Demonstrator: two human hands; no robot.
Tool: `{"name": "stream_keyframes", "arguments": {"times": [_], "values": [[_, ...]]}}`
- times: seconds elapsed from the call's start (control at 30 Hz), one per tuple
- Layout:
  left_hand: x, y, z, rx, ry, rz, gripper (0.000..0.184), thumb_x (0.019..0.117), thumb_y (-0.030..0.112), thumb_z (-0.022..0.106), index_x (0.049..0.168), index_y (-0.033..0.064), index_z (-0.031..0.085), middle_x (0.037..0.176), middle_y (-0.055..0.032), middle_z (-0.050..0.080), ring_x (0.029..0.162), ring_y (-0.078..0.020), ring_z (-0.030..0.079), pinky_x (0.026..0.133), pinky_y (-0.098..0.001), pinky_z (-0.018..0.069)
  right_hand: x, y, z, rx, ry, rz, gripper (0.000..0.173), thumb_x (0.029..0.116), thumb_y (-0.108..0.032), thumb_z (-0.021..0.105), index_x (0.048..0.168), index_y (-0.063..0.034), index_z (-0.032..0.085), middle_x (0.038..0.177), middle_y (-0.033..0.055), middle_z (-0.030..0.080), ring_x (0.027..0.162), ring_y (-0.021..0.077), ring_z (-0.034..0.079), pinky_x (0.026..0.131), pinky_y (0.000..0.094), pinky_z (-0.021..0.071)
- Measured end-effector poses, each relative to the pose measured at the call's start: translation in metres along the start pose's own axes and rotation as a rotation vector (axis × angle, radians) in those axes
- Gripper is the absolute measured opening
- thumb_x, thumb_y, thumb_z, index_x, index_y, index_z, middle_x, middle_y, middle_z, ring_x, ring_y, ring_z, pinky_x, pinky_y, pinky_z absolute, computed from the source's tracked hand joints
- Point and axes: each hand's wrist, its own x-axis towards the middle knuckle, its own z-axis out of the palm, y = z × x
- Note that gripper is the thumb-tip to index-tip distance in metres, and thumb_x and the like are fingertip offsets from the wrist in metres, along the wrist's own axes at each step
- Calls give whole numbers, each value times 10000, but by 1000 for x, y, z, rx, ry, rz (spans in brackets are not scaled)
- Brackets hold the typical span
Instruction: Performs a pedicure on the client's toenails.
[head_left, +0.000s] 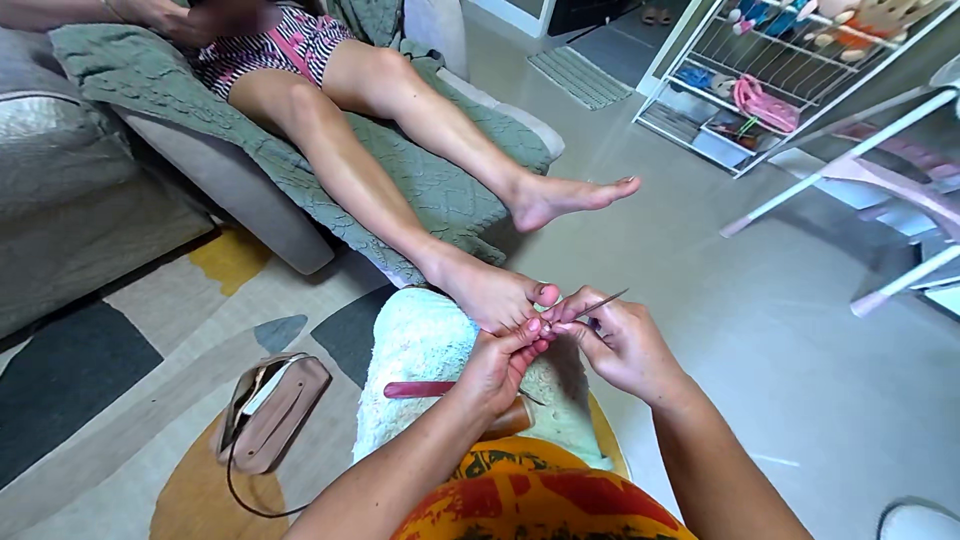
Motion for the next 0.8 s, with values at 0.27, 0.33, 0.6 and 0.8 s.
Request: {"name": "stream_keyframes", "arguments": {"times": [0.27,0.33,0.6,0.8], "values": [[0,-1,0,-15,-11,0,40,957,-55,629,986,-39,652,896,-151,716,822,-192,726,824,-311,614,-4,7,7,234,89,75,42,952,-79,664,987,-57,660,990,22,759,901,63,723,768,201,602],[0,0,-1,-12,-9,-2,38,956,-55,629,980,-38,654,892,-148,716,817,-190,724,821,-308,613,-5,8,9,260,101,76,43,951,-66,664,989,-50,652,993,28,760,916,74,729,792,216,609],[-1,0,1,-14,-7,9,47,965,-55,614,959,-27,651,889,-145,714,811,-186,723,808,-304,615,-10,8,14,401,174,70,61,941,-20,667,989,-48,641,991,58,759,941,151,747,844,294,632],[-1,0,1,-28,-20,6,47,966,-57,610,967,-28,647,894,-148,714,822,-188,724,815,-308,615,-11,10,15,473,206,100,104,930,-4,678,1003,-58,628,975,63,763,925,160,752,838,294,630]]}}
